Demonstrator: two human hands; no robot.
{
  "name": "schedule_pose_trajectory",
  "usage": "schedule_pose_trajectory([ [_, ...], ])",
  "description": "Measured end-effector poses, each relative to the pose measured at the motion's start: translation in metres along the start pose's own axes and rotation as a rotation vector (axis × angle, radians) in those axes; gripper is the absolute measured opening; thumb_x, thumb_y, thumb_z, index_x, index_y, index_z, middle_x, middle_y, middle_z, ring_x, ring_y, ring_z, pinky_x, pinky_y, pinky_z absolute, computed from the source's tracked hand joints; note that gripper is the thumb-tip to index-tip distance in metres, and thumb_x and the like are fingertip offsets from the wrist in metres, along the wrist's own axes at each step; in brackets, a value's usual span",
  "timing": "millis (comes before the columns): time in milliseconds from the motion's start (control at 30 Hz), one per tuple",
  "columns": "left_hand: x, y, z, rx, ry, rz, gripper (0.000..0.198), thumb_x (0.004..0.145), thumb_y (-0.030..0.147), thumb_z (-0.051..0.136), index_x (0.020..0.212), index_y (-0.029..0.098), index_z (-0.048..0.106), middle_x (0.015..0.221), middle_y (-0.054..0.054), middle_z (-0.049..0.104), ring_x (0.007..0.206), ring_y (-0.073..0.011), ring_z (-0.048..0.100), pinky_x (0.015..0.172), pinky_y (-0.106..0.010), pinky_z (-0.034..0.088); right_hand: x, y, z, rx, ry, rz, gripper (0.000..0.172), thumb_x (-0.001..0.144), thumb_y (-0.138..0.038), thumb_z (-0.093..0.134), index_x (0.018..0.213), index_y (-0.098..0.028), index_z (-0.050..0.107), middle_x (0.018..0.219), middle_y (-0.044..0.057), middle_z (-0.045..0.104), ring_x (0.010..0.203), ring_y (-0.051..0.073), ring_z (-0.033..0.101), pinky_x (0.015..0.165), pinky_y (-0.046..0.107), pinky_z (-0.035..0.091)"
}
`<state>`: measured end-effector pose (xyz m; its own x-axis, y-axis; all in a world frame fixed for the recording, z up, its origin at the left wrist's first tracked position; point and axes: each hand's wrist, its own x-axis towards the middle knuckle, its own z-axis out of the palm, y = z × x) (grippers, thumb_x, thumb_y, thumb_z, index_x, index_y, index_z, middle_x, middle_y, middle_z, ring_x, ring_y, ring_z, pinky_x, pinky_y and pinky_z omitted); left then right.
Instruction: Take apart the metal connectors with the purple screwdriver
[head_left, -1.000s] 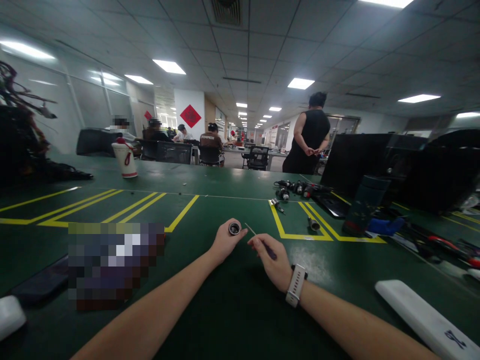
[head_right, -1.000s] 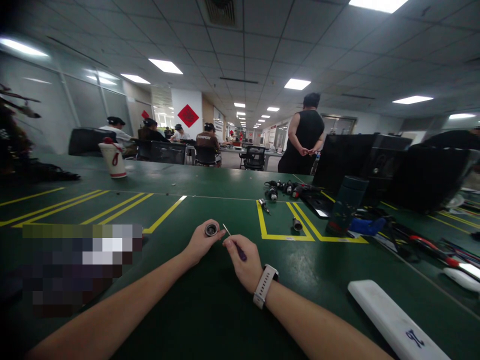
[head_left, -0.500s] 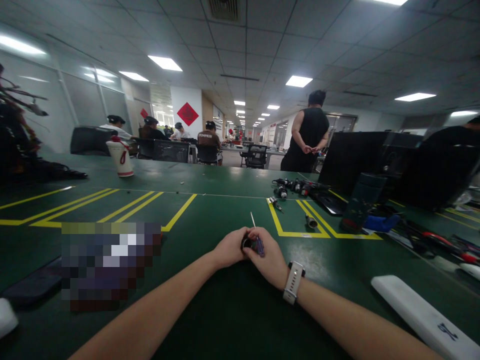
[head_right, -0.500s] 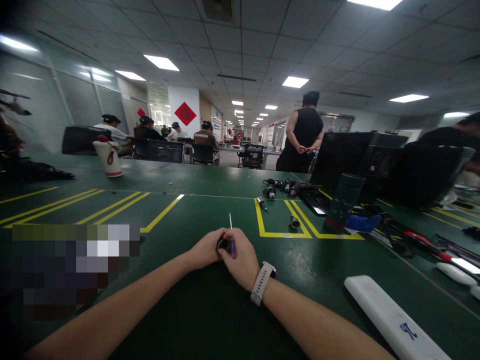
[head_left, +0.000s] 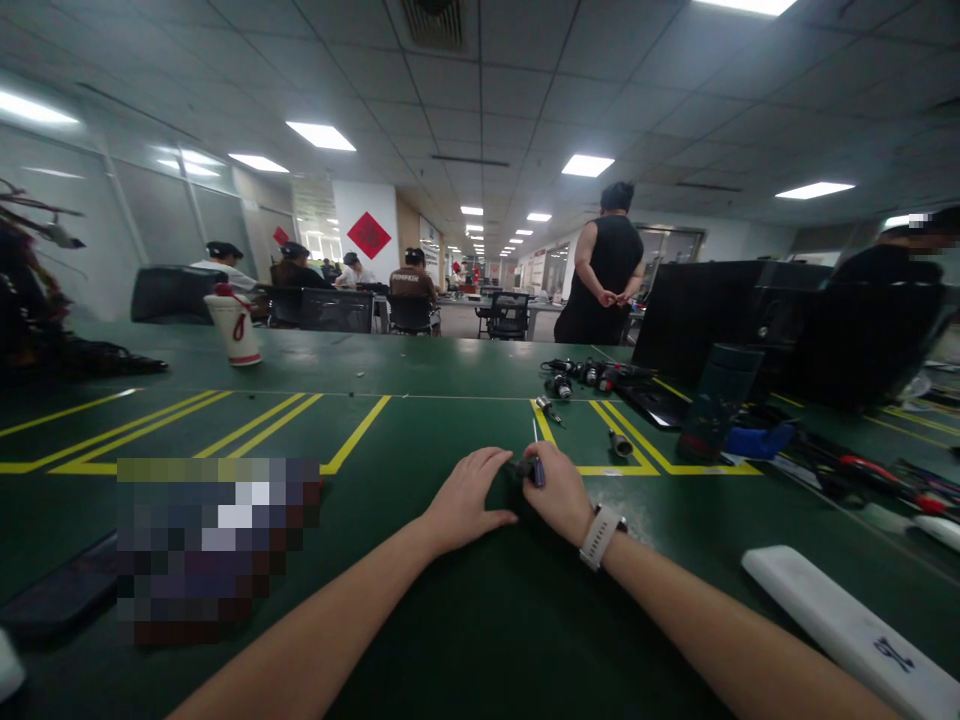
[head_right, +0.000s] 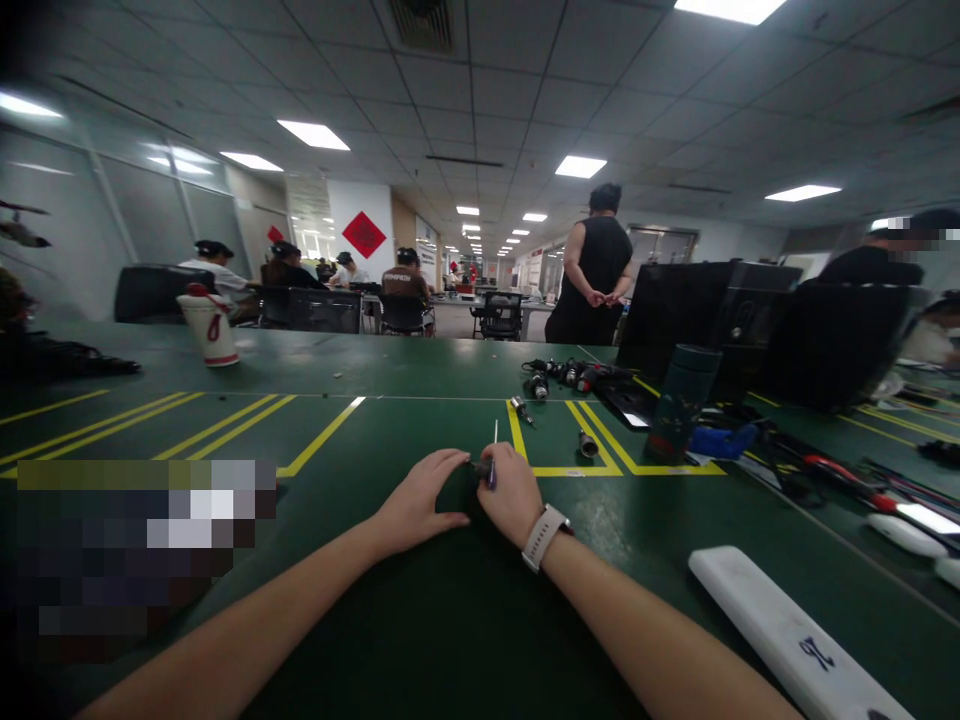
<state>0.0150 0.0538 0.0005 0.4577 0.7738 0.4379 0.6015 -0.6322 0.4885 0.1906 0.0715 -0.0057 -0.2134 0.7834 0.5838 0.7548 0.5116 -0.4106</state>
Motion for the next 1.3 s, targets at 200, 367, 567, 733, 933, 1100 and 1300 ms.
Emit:
schedule_pose_trajectory([
  [200,-0.005,0.007,-0.002,0.135,-0.080,0.013,0.061,0.072,0.036,0.064,0.128,0.025,0.041,0.132,-0.009,0.046,0.121,-0.0288,0.041,0.099,-0.047,0.033,0.017,0.049,-0.026,-0.322,-0.037,0.145,0.020,0.069,-0.009,0.054,0.087,-0.015,0.056,0.090,0.011,0.062,0.084,0.026,0.058,0.073,0.036,0.040],
  [367,-0.006,0.008,-0.004,0.146,-0.122,0.014,0.056,0.075,0.038,0.061,0.126,0.025,0.043,0.130,-0.007,0.048,0.117,-0.0271,0.045,0.096,-0.043,0.038,0.019,0.072,-0.039,-0.515,-0.065,0.210,0.018,0.072,-0.008,0.053,0.089,-0.014,0.057,0.091,0.013,0.063,0.086,0.028,0.058,0.075,0.039,0.038],
  [567,-0.005,0.008,-0.004,0.171,-0.151,0.012,0.052,0.077,0.038,0.059,0.125,0.023,0.045,0.128,-0.009,0.049,0.115,-0.0268,0.047,0.094,-0.042,0.040,0.019,0.068,-0.047,-0.587,-0.057,0.219,0.017,0.080,-0.016,0.052,0.096,-0.011,0.056,0.099,0.017,0.061,0.097,0.031,0.055,0.080,0.041,0.037],
  [733,-0.002,0.012,-0.001,0.185,-0.159,0.030,0.046,0.079,0.038,0.056,0.121,0.020,0.048,0.123,-0.009,0.051,0.111,-0.0258,0.049,0.093,-0.041,0.040,0.033,0.044,-0.028,-0.536,-0.107,0.175,0.021,0.092,-0.021,0.039,0.102,-0.014,0.055,0.097,0.011,0.062,0.091,0.021,0.059,0.078,0.032,0.043],
  [933,-0.001,0.014,0.000,0.218,-0.169,0.025,0.038,0.083,0.035,0.049,0.118,0.019,0.050,0.121,-0.009,0.052,0.108,-0.0250,0.050,0.092,-0.041,0.039,0.080,0.043,0.009,-0.519,-0.182,0.260,0.027,0.088,-0.029,0.051,0.111,-0.015,0.053,0.110,0.008,0.057,0.091,0.019,0.059,0.076,0.038,0.050],
  [1100,-0.001,0.016,-0.001,0.239,-0.181,0.021,0.037,0.084,0.034,0.048,0.118,0.018,0.050,0.118,-0.009,0.054,0.105,-0.0246,0.051,0.090,-0.039,0.040,0.110,0.062,0.016,-0.525,-0.226,0.408,0.029,0.087,-0.028,0.052,0.113,-0.015,0.052,0.113,0.008,0.055,0.095,0.021,0.058,0.079,0.040,0.049],
  [1300,0.000,0.016,-0.001,0.205,-0.175,-0.006,0.037,0.083,0.034,0.049,0.116,0.019,0.052,0.115,-0.008,0.057,0.102,-0.0252,0.053,0.087,-0.039,0.041,0.111,0.069,0.023,-0.476,-0.325,0.444,0.029,0.088,-0.028,0.052,0.113,-0.015,0.052,0.113,0.008,0.055,0.094,0.020,0.058,0.078,0.040,0.050],
])
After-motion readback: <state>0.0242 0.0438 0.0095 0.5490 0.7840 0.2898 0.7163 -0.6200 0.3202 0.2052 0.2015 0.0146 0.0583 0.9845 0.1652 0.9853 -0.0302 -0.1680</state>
